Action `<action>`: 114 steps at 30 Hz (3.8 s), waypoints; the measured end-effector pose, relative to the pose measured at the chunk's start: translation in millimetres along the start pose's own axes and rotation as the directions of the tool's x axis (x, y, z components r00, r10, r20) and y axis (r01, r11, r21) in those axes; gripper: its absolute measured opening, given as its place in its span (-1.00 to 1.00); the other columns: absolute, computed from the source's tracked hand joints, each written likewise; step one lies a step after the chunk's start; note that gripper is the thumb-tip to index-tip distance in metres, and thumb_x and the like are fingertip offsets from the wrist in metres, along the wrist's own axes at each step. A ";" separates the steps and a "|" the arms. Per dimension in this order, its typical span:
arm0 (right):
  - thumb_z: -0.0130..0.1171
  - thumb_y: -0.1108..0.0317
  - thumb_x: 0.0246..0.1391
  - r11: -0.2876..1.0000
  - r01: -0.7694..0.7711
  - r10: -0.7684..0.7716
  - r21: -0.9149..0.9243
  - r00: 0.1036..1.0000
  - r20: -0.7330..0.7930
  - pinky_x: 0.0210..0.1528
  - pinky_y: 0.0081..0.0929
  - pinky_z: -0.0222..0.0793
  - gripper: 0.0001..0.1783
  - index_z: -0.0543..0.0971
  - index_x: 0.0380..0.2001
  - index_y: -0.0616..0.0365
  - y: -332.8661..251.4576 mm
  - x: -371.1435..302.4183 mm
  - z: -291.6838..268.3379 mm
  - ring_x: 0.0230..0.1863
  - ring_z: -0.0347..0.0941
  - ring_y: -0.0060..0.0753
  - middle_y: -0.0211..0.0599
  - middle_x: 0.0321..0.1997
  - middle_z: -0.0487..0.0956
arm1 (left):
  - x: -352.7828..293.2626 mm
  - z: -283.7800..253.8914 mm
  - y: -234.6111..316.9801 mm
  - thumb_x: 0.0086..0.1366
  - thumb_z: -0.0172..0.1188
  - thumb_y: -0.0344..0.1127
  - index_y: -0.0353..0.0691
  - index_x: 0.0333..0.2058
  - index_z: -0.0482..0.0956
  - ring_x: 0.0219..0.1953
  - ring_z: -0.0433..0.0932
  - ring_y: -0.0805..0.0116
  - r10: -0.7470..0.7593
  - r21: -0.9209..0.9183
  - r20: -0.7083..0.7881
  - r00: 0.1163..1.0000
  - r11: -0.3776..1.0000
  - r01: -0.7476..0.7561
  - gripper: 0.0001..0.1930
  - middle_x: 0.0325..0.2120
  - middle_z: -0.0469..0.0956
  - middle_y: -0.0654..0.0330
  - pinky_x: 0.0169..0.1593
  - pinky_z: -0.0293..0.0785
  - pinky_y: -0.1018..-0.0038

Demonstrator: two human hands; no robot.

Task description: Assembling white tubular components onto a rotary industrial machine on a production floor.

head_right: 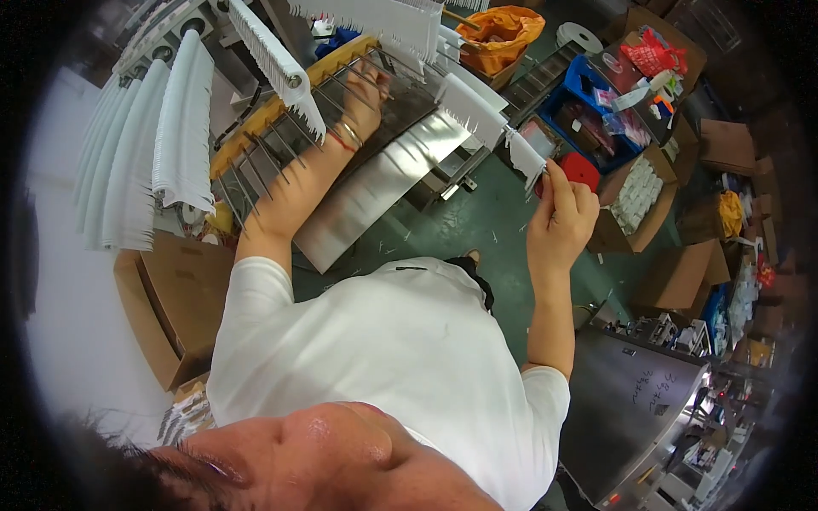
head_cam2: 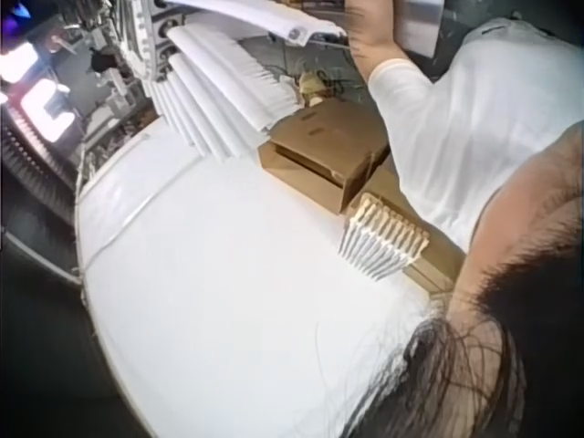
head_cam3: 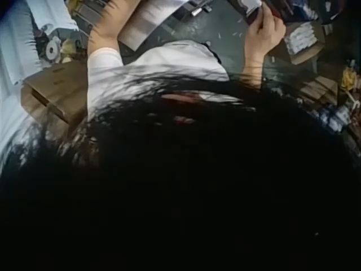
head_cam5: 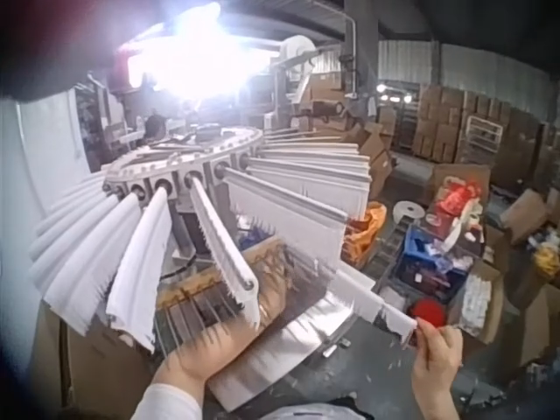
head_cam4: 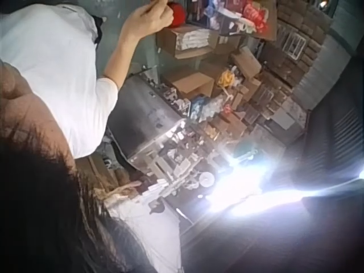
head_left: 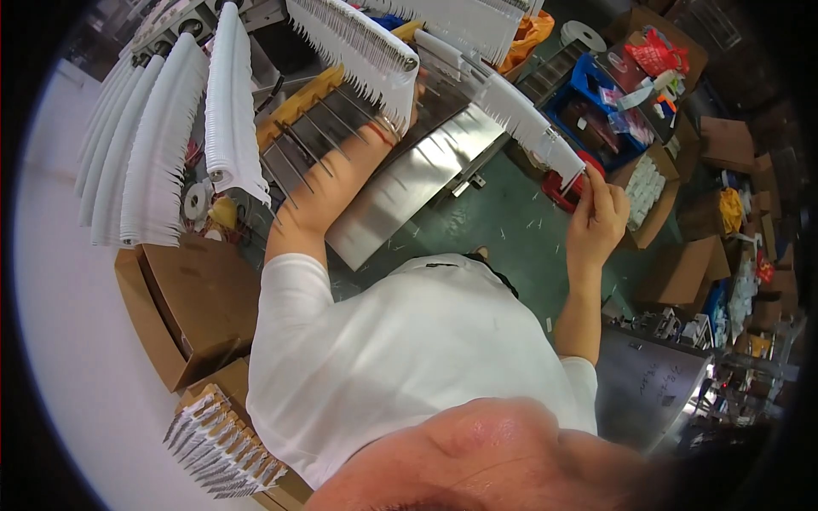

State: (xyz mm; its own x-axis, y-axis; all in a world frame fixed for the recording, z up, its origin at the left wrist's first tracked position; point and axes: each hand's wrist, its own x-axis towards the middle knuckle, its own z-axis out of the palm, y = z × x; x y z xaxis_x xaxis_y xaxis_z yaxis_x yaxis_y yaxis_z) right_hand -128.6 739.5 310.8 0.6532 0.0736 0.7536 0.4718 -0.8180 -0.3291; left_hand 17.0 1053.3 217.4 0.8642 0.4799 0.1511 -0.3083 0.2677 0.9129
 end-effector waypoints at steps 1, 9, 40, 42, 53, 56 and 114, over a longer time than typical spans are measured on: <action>0.19 0.58 0.07 1.000 0.001 -0.001 0.002 1.000 -0.001 -0.30 -0.36 0.28 -0.74 0.64 -0.16 0.13 -0.1 1.2 1.1 -0.40 0.35 -0.22 -0.24 -0.45 0.44 | 15.5 -5.6 0.1 0.40 0.00 -0.26 -0.14 -0.18 0.44 -0.66 0.31 0.52 -0.119 -0.146 0.020 0.993 0.982 0.121 -0.87 -0.55 0.44 0.28 -0.57 0.25 0.62; 0.12 0.52 0.16 0.996 0.090 -0.089 -0.015 0.996 0.024 -0.26 -0.35 0.30 -0.75 0.59 -0.09 0.12 1.6 25.8 40.3 -0.35 0.39 -0.17 -0.20 -0.38 0.46 | 37.5 0.0 -26.7 0.41 -0.04 -0.27 -0.13 -0.23 0.38 -0.65 0.29 0.54 -0.139 -0.311 0.150 0.979 0.933 0.180 -0.90 -0.59 0.42 0.28 -0.58 0.21 0.66; 0.07 0.22 0.09 0.990 -0.133 0.133 -0.049 0.991 0.005 -0.09 -0.22 0.21 -0.65 0.38 -0.08 0.11 140.9 1.6 -108.9 -0.18 0.32 -0.04 -0.15 -0.23 0.38 | -117.1 106.2 40.9 0.40 0.03 -0.27 -0.40 -0.16 0.54 -0.38 0.57 0.41 -0.722 0.754 0.655 -0.223 0.603 0.262 -0.73 -0.37 0.63 0.07 -0.22 0.47 0.56; 0.09 0.18 0.06 0.998 0.036 -0.032 -0.043 0.995 0.090 -0.12 -0.23 0.20 -0.62 0.38 -0.08 0.10 155.1 17.2 -112.8 -0.18 0.33 -0.05 -0.14 -0.24 0.38 | -128.9 114.0 33.6 0.38 0.08 -0.34 -0.42 -0.10 0.54 -0.28 0.59 0.38 -0.746 0.789 0.614 -0.257 0.568 0.235 -0.74 -0.30 0.64 0.06 -0.11 0.49 0.52; 0.26 0.31 -0.01 0.978 -0.051 0.081 0.202 0.986 -0.143 -0.21 -0.20 0.35 -0.70 0.40 -0.24 0.11 280.7 19.0 -103.6 -0.22 0.42 -0.05 -0.15 -0.26 0.47 | -150.2 218.7 -72.2 0.34 0.13 -0.40 -0.40 -0.08 0.55 -0.21 0.56 0.42 -0.691 0.579 0.723 0.019 0.621 0.529 -0.76 -0.24 0.61 0.12 -0.05 0.44 0.55; 0.20 0.23 0.11 0.886 -0.312 0.175 0.343 0.910 0.376 -0.26 -0.26 0.40 -0.68 0.36 -0.21 0.17 276.9 -11.9 -69.9 -0.32 0.47 -0.04 -0.08 -0.32 0.48 | -156.5 266.5 -82.4 0.34 0.13 -0.40 -0.39 -0.07 0.55 -0.17 0.53 0.44 -0.651 0.505 0.728 0.217 0.722 0.473 -0.76 -0.20 0.60 0.15 -0.03 0.41 0.55; -0.08 0.44 0.34 0.425 -0.103 -0.674 0.899 0.628 0.390 -0.22 -0.80 0.07 -0.96 0.30 -0.18 0.07 292.8 512.4 309.5 -0.31 0.11 -0.73 -0.56 -0.31 0.21 | -79.7 142.5 -68.8 0.38 0.09 -0.41 -0.33 -0.11 0.57 -0.41 0.50 0.56 0.294 0.645 -0.440 0.848 0.761 0.071 -0.81 -0.38 0.58 0.24 -0.31 0.43 0.62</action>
State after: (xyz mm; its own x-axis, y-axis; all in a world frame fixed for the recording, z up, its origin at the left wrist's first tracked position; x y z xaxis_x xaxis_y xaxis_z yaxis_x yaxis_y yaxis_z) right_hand 527.5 714.3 424.5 0.3233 0.8198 0.4727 0.6662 0.1576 -0.7289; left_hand 26.0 877.6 196.5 0.4671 0.8538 0.2299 0.0835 -0.3014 0.9498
